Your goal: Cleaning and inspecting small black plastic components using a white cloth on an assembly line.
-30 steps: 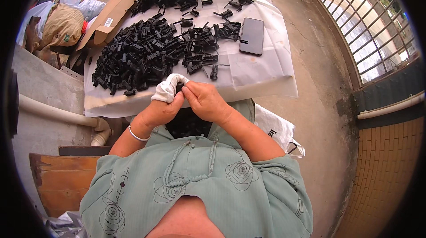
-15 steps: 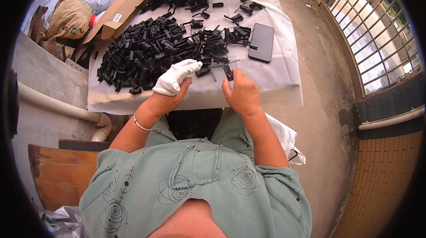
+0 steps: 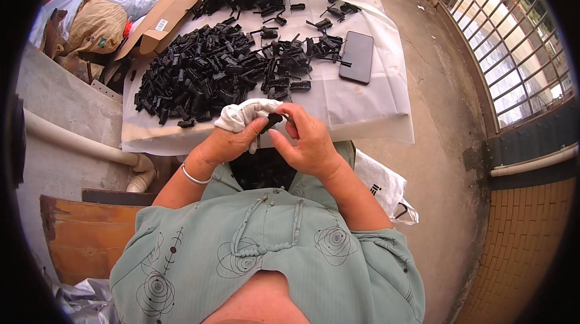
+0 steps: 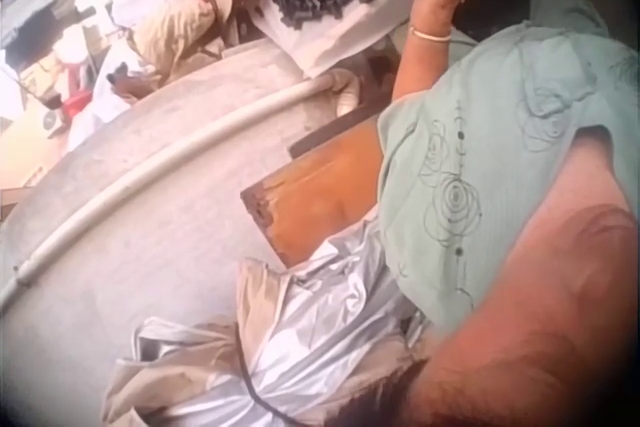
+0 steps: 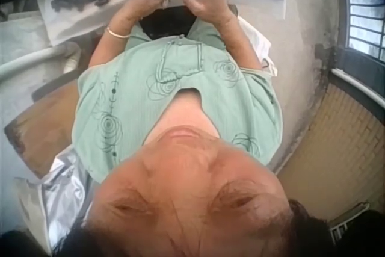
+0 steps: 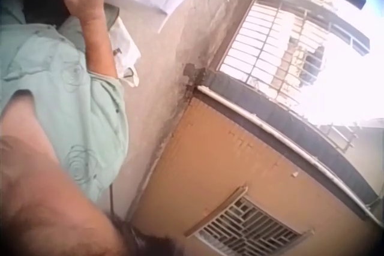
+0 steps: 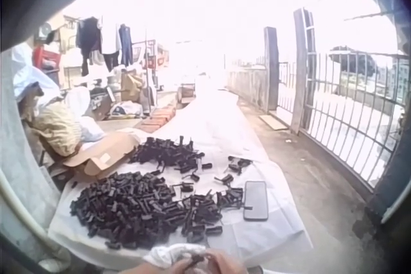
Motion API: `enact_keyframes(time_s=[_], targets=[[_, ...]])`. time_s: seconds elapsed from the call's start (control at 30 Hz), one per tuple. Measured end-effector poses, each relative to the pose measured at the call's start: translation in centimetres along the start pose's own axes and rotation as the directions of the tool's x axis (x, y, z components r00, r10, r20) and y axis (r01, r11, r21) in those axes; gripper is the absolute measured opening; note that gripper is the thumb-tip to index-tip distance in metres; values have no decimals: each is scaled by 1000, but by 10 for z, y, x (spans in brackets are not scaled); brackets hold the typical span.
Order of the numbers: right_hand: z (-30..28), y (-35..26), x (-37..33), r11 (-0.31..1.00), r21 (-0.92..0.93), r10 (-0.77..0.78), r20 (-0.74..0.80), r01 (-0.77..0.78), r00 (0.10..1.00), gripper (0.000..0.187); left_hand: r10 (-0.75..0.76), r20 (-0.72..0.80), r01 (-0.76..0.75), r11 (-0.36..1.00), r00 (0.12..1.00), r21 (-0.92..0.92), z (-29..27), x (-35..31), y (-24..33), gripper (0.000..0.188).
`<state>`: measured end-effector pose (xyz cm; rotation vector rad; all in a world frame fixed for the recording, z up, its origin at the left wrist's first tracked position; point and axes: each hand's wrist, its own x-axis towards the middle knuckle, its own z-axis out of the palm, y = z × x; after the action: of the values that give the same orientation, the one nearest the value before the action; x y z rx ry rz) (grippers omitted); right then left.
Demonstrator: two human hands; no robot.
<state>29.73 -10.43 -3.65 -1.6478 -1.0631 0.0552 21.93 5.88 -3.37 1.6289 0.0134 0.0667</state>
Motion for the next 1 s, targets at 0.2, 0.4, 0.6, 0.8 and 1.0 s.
enact_keyframes(time_s=[0.2, 0.4, 0.6, 0.8, 1.0], targets=[[15, 1, 3, 988, -97, -146, -280, 123, 949, 18, 37, -34, -33, 994, 999, 105, 7, -1, 14, 24], [6, 4, 8, 996, 82, -4, -153, 17, 988, 17, 21, 71, -18, 999, 997, -47, 2, -7, 2, 24], [12, 0, -1, 976, -142, -179, -79, 166, 981, 18, 34, -90, -36, 999, 995, -27, 11, -7, 3, 26], [6, -3, 3, 975, -63, -210, 19, 211, 977, 20, 16, -65, -26, 986, 998, -166, 8, -7, -3, 29], [13, 8, 2, 996, -84, -36, -174, 21, 984, 22, 27, 19, -22, 969, 999, -245, 13, -10, 2, 30]])
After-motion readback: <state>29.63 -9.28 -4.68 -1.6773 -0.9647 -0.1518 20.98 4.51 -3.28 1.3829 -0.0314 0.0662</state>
